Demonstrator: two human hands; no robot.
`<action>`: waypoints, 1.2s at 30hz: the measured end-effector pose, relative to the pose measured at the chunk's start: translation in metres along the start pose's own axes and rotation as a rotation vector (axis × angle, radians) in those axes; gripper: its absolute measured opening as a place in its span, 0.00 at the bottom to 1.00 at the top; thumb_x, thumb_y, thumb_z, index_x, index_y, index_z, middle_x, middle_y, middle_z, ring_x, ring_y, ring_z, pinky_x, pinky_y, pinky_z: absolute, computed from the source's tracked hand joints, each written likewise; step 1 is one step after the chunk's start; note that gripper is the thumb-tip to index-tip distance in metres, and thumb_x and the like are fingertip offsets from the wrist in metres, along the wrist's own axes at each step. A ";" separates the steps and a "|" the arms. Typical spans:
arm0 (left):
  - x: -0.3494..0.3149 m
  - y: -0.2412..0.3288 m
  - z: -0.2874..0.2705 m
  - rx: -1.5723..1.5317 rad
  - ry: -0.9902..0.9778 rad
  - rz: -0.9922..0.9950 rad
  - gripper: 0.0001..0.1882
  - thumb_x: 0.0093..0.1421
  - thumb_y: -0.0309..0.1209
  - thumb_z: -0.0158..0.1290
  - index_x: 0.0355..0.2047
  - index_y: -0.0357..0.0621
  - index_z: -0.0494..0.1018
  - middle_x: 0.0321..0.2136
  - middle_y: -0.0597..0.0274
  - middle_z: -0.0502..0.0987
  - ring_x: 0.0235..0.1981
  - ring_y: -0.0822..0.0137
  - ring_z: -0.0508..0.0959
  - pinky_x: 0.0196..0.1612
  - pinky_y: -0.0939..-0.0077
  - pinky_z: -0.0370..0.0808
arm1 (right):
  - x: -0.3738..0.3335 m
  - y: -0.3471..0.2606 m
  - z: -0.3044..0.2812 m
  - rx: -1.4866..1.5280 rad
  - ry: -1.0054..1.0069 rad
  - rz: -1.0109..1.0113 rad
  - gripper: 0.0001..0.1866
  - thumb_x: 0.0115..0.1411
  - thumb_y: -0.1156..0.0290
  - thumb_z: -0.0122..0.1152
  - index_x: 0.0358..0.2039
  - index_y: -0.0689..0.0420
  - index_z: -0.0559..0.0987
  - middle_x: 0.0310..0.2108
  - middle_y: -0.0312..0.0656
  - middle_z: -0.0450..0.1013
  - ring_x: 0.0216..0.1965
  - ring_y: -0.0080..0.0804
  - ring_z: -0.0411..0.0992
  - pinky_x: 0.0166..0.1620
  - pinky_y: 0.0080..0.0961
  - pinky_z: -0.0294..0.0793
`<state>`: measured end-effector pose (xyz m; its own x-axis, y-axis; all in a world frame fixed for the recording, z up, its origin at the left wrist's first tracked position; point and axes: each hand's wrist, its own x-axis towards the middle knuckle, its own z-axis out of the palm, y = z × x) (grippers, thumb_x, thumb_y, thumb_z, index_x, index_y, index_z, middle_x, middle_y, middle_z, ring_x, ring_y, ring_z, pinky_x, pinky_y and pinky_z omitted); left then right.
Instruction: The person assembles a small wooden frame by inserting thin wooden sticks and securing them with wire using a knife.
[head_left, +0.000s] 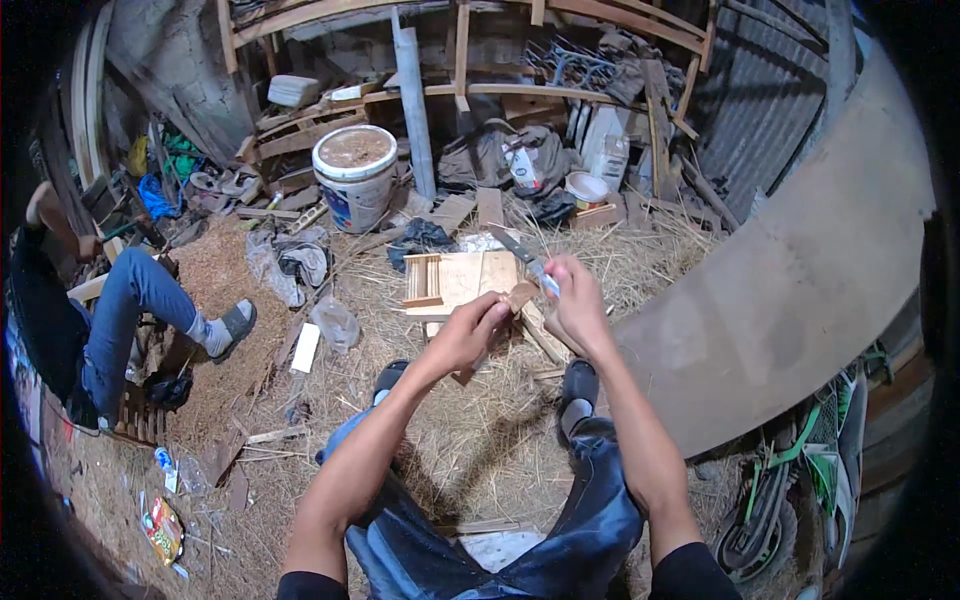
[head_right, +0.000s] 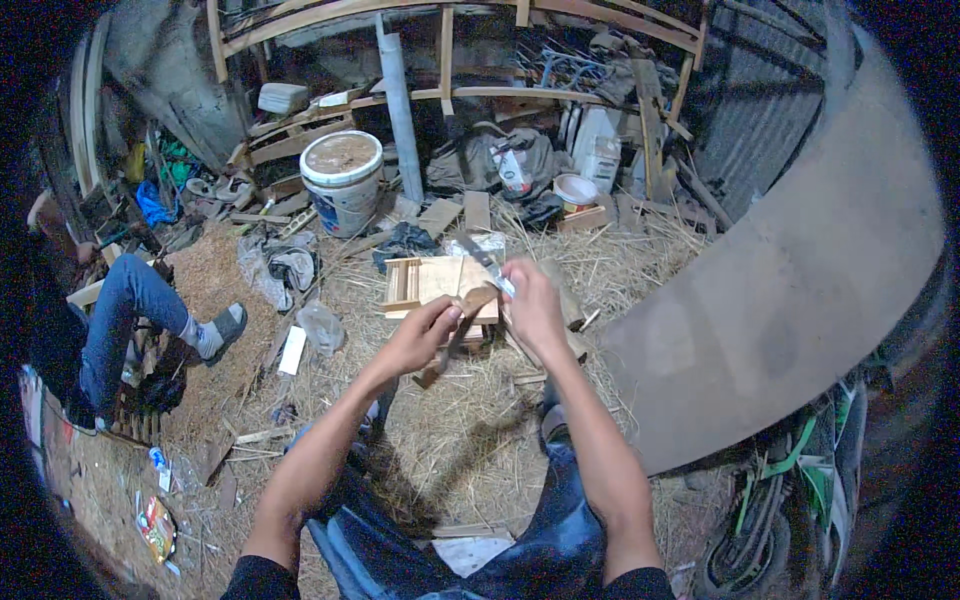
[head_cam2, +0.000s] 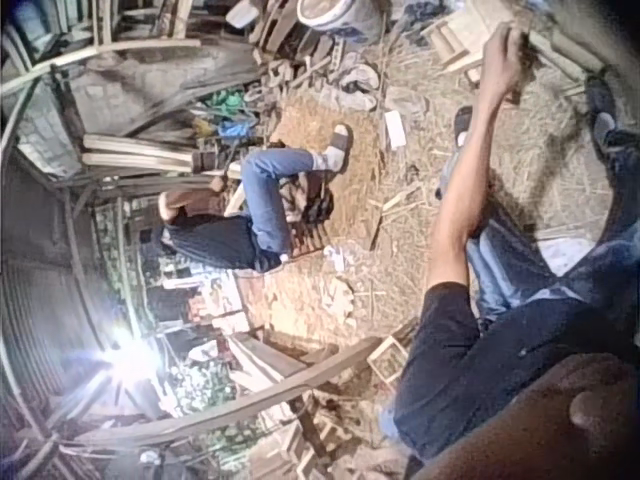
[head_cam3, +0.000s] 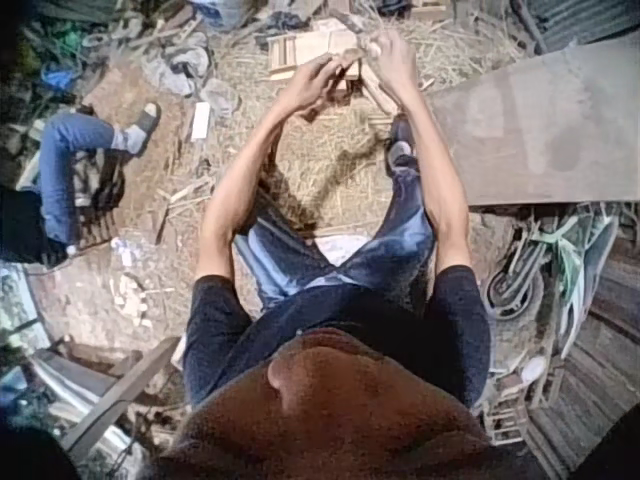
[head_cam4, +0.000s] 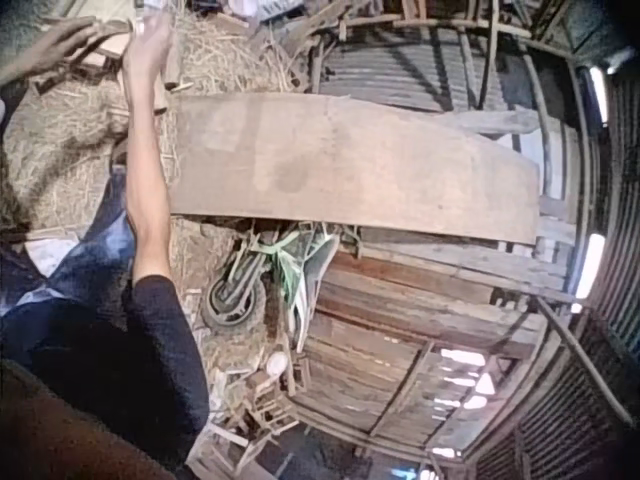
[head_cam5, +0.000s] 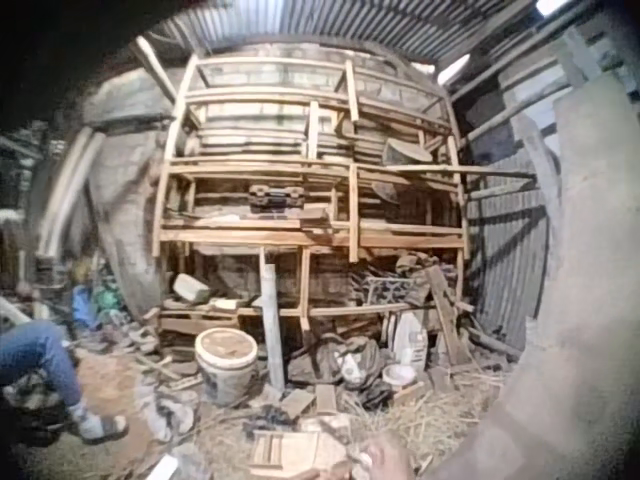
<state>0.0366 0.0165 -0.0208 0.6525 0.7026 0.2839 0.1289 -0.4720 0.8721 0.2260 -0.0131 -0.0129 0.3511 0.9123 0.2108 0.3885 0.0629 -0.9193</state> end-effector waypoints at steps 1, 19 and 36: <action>-0.001 -0.003 -0.006 -0.040 0.005 -0.054 0.13 0.66 0.37 0.41 0.36 0.38 0.67 0.19 0.69 0.64 0.22 0.77 0.62 0.26 0.79 0.63 | -0.010 -0.010 -0.003 0.175 -0.139 0.150 0.17 0.67 0.59 0.35 0.40 0.56 0.72 0.21 0.35 0.67 0.17 0.21 0.62 0.22 0.21 0.64; 0.010 -0.040 -0.036 -0.177 0.097 -0.013 0.13 0.66 0.34 0.40 0.30 0.38 0.66 0.23 0.70 0.66 0.27 0.77 0.64 0.33 0.81 0.64 | -0.059 -0.033 0.022 0.411 0.111 -0.169 0.18 0.67 0.59 0.38 0.27 0.59 0.67 0.13 0.32 0.57 0.14 0.21 0.58 0.19 0.23 0.58; 0.022 -0.042 -0.023 -0.278 0.142 -0.001 0.10 0.65 0.32 0.42 0.32 0.37 0.68 0.23 0.71 0.65 0.28 0.78 0.63 0.32 0.83 0.63 | -0.047 -0.009 0.029 -0.051 0.083 -0.297 0.24 0.67 0.56 0.36 0.22 0.62 0.68 0.16 0.44 0.65 0.19 0.38 0.67 0.27 0.37 0.67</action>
<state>0.0286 0.0641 -0.0423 0.5392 0.7796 0.3187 -0.0928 -0.3212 0.9425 0.1809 -0.0445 -0.0238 0.2833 0.8210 0.4956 0.5262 0.2990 -0.7961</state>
